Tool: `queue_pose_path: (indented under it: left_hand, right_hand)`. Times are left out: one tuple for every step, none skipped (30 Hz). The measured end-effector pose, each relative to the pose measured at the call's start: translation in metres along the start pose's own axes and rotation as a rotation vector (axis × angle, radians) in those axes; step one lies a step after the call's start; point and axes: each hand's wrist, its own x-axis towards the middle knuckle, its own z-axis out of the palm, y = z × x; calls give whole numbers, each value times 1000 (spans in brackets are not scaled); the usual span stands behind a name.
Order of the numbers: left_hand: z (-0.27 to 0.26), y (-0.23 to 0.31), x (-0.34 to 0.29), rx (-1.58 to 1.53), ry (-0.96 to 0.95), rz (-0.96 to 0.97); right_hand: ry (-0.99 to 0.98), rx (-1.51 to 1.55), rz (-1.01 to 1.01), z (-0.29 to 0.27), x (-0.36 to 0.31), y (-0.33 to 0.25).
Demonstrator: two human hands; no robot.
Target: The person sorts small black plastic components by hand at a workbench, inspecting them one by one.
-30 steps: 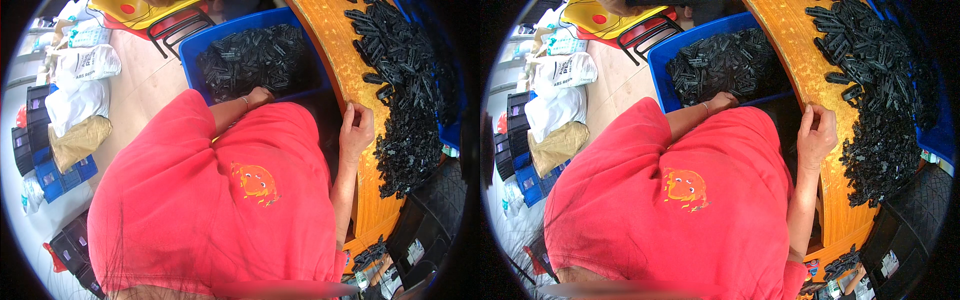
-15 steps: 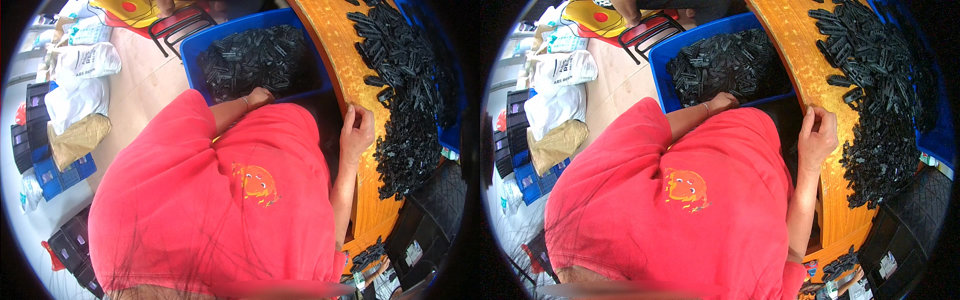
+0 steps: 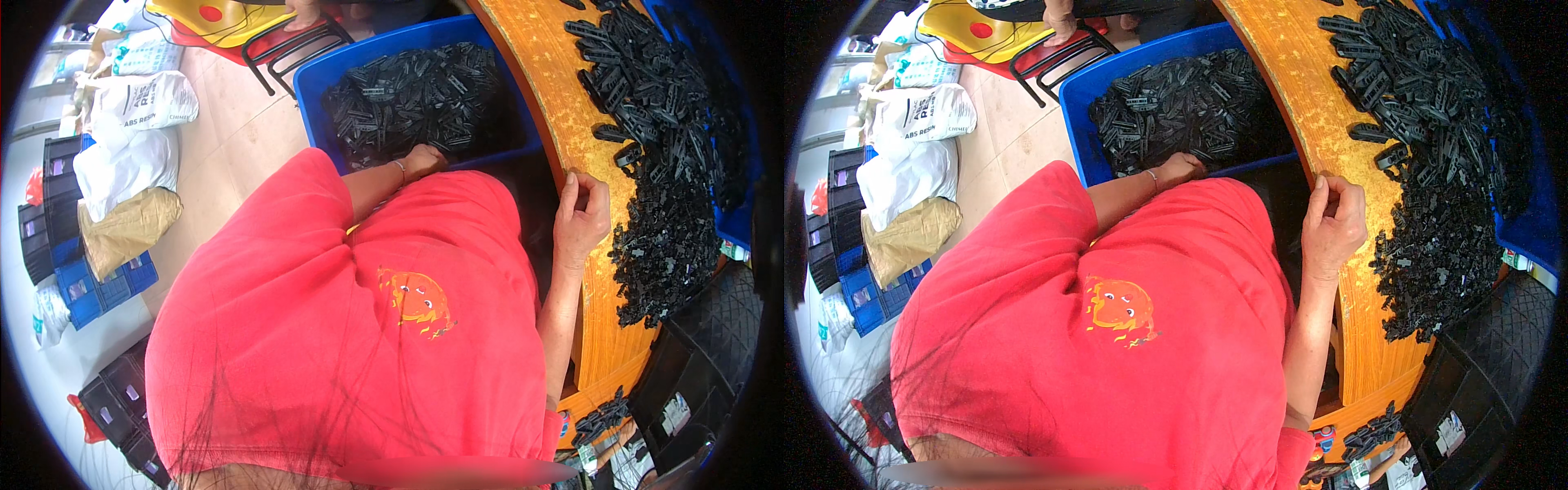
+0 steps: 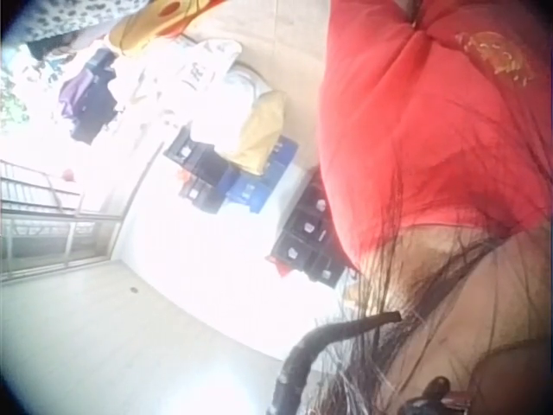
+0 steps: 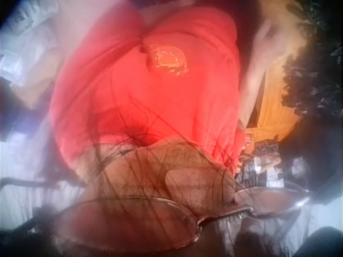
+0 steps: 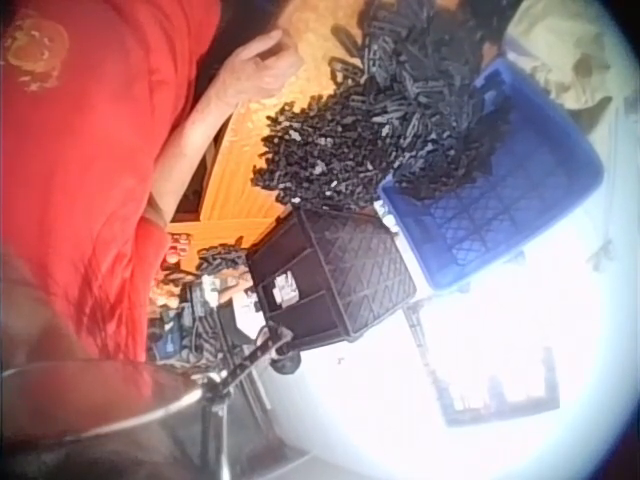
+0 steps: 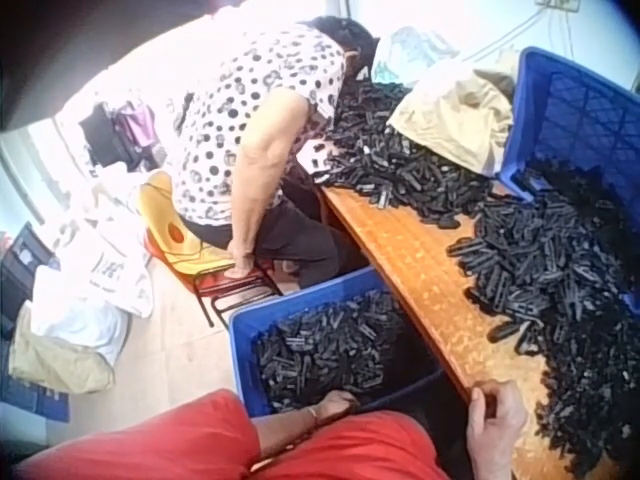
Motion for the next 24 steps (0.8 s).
queue_pose_path:
  left_hand:
    - [2, 0, 1, -57, 4, -47]
    - [3, 1, 1, -56, 1, -48]
    - [4, 1, 1, -63, 3, -48]
    - [4, 1, 1, -71, 7, -48]
    - [4, 1, 1, -71, 6, -48]
    - [4, 1, 0, -76, 3, -41]
    - [4, 2, -1, -82, -1, -34]
    - [4, 3, -2, -82, -1, -34]
    - [3, 3, -4, -76, -7, -16]
    - [3, 5, -5, -71, -12, 3]
    - [2, 8, -5, -72, -9, 5]
    - [1, 10, -6, -140, 20, -74]
    - [0, 16, -6, -207, 48, -151]
    - [-4, 20, -7, -208, 54, -145]
    - [-13, 24, -10, -461, 26, -174]
    - [-20, 32, -14, -711, -9, -199]
    - [-22, 51, -22, -708, -21, -196]
    - [-16, 87, -37, -825, -48, -226]
    - [-16, 120, -55, -945, -60, -248]
    - [-21, 142, -68, -937, -70, -232]
    - [-28, 161, -80, -931, -70, -187]
    - [-33, 181, -89, -927, -73, -137]
    - [-37, 201, -96, -914, -92, -107]
    - [-39, 222, -103, -868, -119, -22]
  right_hand:
    - [4, -5, -3, 0, 0, 1]
    - [4, -7, -1, 0, -1, 1]
    - [5, -14, -3, 0, -1, 2]
    - [6, -20, -6, -1, -2, 2]
    - [5, -21, -6, -1, -2, 1]
    - [5, -23, -7, -1, -2, 1]
    - [4, -25, -7, -1, -2, 1]
    - [4, -26, -7, -1, -2, 2]
    - [6, -23, -9, -1, -2, 2]
    - [9, -21, -14, -1, -1, 1]
    - [9, -19, -16, -1, 0, 1]
    - [5, -19, -17, -1, 0, -1]
    - [5, -21, -18, -1, 1, -2]
    - [7, -17, -25, 1, 2, -3]
    - [6, 4, -24, 4, 5, -5]
    - [7, 21, -20, 6, 6, -5]
    - [13, 11, -19, 6, 6, -3]
    - [16, -29, -13, 0, 2, 2]
    - [20, -54, -17, -4, 1, 3]
    - [21, -58, -11, -6, 2, 1]
    - [37, -64, -60, -5, 4, 3]
    - [24, -60, -51, -6, 8, -1]
    - [20, -61, -40, -7, 10, -5]
    - [16, -55, -31, -7, 10, -5]
